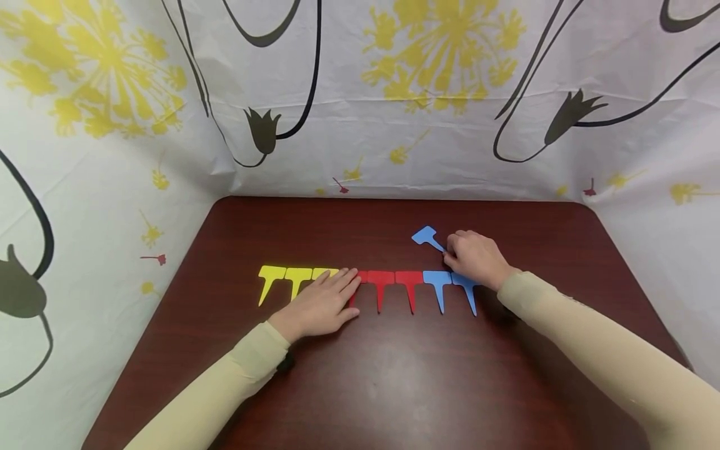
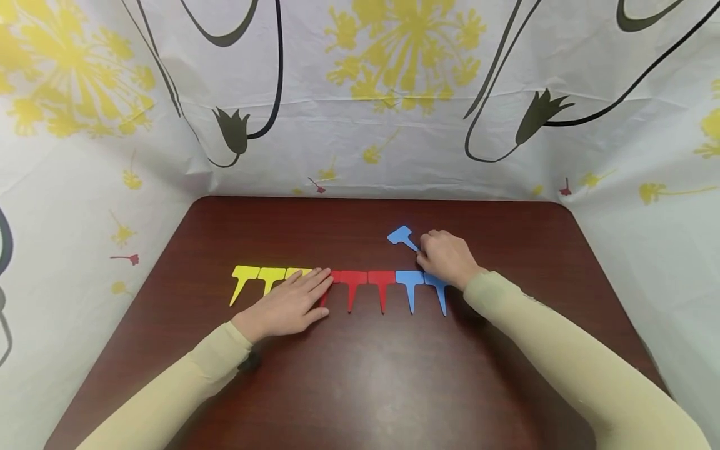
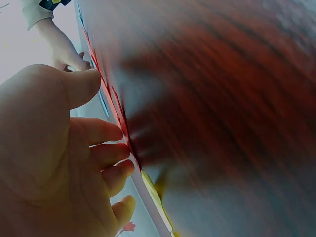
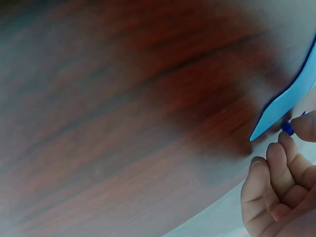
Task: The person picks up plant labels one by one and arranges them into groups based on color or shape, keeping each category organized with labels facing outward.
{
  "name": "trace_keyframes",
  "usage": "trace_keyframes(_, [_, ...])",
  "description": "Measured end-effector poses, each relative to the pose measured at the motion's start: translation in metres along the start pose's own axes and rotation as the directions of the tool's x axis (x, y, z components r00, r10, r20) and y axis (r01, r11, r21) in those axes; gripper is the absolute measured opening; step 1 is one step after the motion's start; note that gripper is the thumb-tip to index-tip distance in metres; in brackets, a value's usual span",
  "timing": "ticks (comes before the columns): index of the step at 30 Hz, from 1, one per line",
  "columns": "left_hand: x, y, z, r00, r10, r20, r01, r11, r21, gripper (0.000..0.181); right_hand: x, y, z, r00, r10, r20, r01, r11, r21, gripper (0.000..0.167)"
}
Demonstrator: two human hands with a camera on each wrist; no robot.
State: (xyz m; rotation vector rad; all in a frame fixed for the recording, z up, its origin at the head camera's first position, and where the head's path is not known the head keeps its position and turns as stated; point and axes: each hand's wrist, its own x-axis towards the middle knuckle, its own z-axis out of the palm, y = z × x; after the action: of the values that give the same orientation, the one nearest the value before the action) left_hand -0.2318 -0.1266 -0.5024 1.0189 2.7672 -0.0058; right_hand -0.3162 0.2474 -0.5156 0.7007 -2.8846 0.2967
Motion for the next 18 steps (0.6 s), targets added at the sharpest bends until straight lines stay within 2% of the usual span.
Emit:
trace_keyframes(6, [0.002,-0.001,0.001,1.0,0.006,0.001,-0.006,0.999,0.04,0.073,-0.002,-0.002,-0.003,0.999,-0.027,-0.033,0.027,1.0,-0.002,0.02])
trace_keyframes(12, [0.003,-0.002,0.002,1.0,0.009,-0.006,-0.009,0.999,0.042,0.072,-0.006,-0.008,-0.011,0.994,-0.063,-0.093,0.063,0.998,-0.008,0.019])
trace_keyframes(18, [0.002,-0.003,0.003,1.0,0.011,-0.012,-0.01,0.999,0.043,0.072,-0.01,-0.011,-0.02,0.989,-0.088,-0.121,0.085,0.996,-0.03,0.015])
